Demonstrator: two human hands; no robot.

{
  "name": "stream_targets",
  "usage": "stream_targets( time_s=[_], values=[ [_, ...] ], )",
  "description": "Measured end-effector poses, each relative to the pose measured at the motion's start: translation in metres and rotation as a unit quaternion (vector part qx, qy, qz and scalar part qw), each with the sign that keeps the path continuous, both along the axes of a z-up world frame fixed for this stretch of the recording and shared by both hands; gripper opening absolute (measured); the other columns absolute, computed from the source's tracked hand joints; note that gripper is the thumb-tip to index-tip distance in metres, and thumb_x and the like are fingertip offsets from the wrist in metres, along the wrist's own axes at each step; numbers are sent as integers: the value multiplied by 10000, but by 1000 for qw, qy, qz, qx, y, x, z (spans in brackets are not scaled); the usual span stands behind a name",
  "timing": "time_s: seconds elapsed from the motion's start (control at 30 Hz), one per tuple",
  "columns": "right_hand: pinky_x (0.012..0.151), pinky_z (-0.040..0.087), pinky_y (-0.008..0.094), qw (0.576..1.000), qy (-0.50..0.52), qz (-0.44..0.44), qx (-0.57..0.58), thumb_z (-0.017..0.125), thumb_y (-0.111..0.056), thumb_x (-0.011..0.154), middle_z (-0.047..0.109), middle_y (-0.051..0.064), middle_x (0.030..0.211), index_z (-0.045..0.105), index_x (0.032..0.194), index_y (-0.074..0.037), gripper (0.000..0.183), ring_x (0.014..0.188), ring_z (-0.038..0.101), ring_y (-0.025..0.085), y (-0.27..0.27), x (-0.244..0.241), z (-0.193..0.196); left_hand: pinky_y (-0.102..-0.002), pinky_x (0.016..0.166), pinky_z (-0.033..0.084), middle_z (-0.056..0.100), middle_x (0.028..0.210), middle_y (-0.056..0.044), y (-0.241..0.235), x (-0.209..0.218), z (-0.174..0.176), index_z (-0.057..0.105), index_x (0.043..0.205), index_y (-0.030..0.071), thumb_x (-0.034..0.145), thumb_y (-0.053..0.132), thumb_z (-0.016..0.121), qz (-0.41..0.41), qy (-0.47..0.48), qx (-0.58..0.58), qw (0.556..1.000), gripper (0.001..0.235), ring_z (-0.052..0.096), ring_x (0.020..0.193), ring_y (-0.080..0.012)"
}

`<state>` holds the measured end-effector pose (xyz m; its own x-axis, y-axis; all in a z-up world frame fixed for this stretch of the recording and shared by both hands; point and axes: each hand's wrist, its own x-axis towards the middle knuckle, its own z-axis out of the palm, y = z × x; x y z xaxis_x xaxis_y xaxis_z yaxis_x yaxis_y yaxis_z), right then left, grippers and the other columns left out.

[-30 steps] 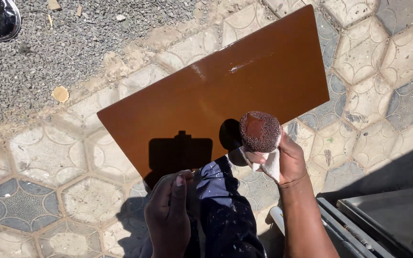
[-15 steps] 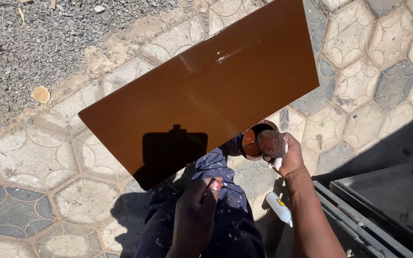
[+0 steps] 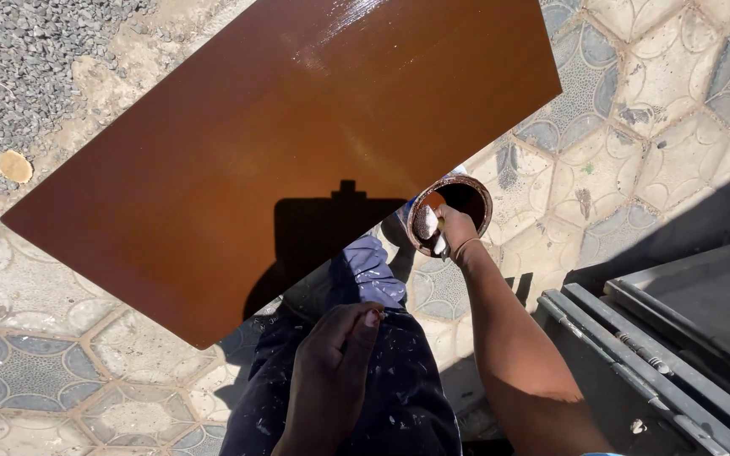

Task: Applying brown stain to a flat wooden panel using a sponge applicator in an outdoor setting.

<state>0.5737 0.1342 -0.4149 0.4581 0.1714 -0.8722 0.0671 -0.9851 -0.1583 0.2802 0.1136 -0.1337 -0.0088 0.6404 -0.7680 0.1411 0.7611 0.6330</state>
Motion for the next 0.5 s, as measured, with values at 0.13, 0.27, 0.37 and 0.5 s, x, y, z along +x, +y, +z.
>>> stream_targets(
  time_s=[0.13, 0.27, 0.37, 0.5],
  values=[
    [710, 614, 409, 945, 223, -237, -17, 584, -139, 744, 712, 111, 800, 717, 893, 1, 244, 708, 702, 267, 0, 18, -3, -310, 880, 571, 819, 1071, -6, 11, 7, 7, 793, 1074, 130, 977, 352, 551, 4, -3, 3, 1000, 343, 771, 1034, -157],
    [349, 270, 217, 935, 311, -165, -45, 612, -445, 845, 484, -22, 602, 590, 813, -123, 324, 436, 442, 115, 16, 29, 72, -292, 830, 594, 845, 1029, 28, 29, 3, 27, 814, 1062, 160, 971, 385, 528, 25, 11, -25, 999, 375, 802, 956, -121],
    [315, 309, 279, 824, 521, -212, 60, 531, -296, 925, 444, 132, 581, 588, 1012, 69, 379, 386, 399, 216, 21, 32, 123, -277, 790, 611, 858, 971, 5, 39, -6, 41, 828, 1035, 140, 968, 353, 534, 82, 38, -18, 996, 369, 825, 862, -115],
    [314, 342, 372, 864, 462, -152, 127, 632, -61, 749, 581, 204, 713, 649, 1149, 138, 447, 431, 480, 269, 57, -21, 202, -274, 777, 591, 827, 892, -52, 54, -30, 66, 812, 946, 59, 1004, 263, 530, 179, 107, 65, 976, 353, 803, 789, -147]
  ],
)
